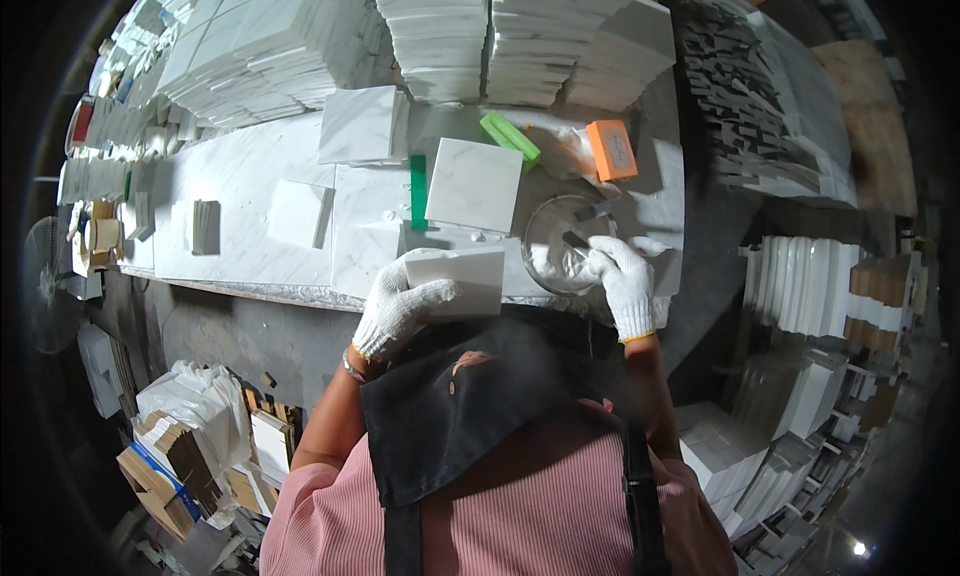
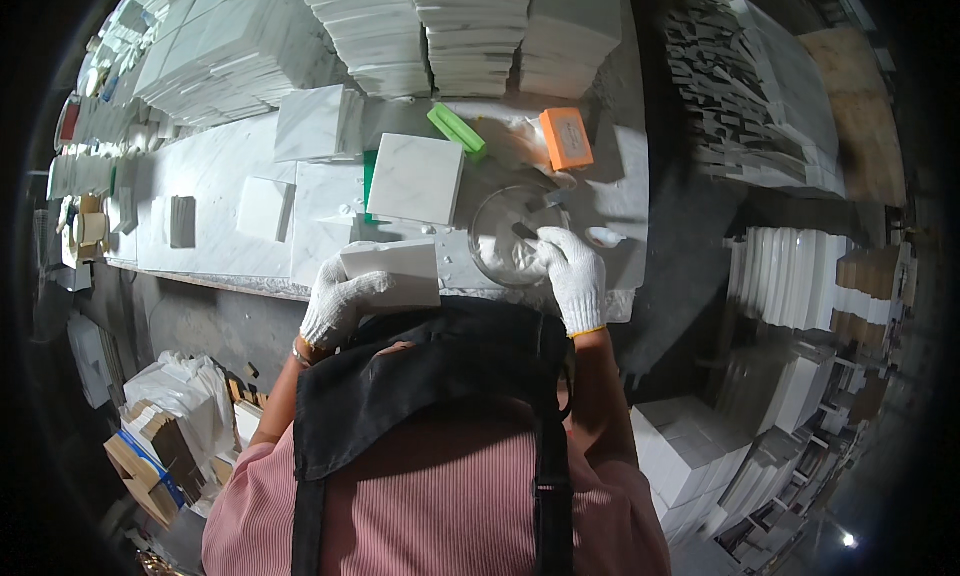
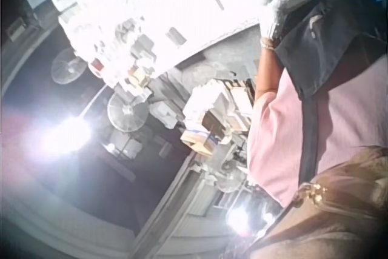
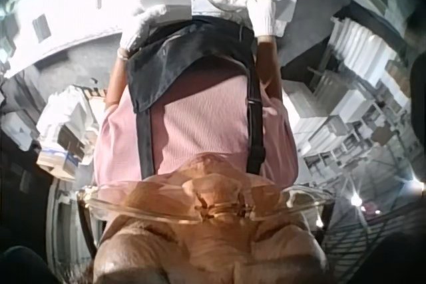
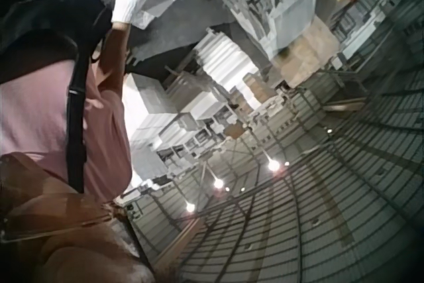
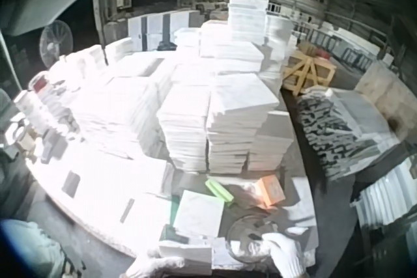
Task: The person smooths the edges of white rectangular tiles using a handheld tool and then rubs the tile surfaces with green and orange blocks. The person handles tiles one at a time, turning them over and working on different edges and faces.
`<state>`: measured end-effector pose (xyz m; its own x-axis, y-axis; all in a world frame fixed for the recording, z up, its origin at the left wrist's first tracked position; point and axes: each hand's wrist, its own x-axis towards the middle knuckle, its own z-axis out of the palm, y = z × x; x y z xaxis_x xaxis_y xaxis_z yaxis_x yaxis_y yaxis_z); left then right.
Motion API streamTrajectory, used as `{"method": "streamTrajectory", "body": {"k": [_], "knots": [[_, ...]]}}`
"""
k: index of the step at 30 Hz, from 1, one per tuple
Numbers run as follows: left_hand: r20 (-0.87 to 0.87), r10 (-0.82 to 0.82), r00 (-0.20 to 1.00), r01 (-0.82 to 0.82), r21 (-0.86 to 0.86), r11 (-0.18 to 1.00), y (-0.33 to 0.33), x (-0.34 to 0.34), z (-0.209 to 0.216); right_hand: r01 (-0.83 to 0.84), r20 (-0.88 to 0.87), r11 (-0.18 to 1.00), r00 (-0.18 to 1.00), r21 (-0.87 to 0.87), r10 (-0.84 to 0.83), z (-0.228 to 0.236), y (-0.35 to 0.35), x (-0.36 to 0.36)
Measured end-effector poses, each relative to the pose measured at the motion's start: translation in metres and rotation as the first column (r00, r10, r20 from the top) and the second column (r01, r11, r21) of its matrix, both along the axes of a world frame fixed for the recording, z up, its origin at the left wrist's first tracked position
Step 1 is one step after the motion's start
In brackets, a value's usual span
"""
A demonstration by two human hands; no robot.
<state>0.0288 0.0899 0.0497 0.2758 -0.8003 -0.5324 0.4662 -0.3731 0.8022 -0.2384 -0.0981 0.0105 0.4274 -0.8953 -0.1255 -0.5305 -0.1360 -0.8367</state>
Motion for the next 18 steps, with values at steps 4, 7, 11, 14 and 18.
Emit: {"method": "streamTrajectory", "body": {"k": [4,7,11,14,18], "knots": [[0.049,-0.063,0.997,0.065,-0.059,0.996,-0.009,0.002,0.007,-0.011,0.041,0.998,0.999,0.068,0.008,-0.007,-0.003,-0.001],[0.042,-0.115,0.992,0.118,-0.077,0.990,-0.019,-0.001,0.012,0.031,0.099,0.985,0.994,0.171,-0.048,0.004,-0.001,0.004],[0.030,-0.188,0.982,0.190,-0.122,0.974,-0.035,-0.009,0.015,0.202,-0.019,0.878,0.976,0.434,-0.215,0.062,0.002,0.008],[0.040,-0.290,0.956,0.292,-0.184,0.938,-0.048,-0.012,0.009,0.169,0.131,0.877,0.959,0.450,-0.253,0.092,0.003,0.005],[0.207,-0.374,0.904,0.417,-0.235,0.878,-0.065,-0.017,0.006,0.118,0.130,0.895,0.973,0.431,-0.191,0.125,-0.002,0.003]]}}
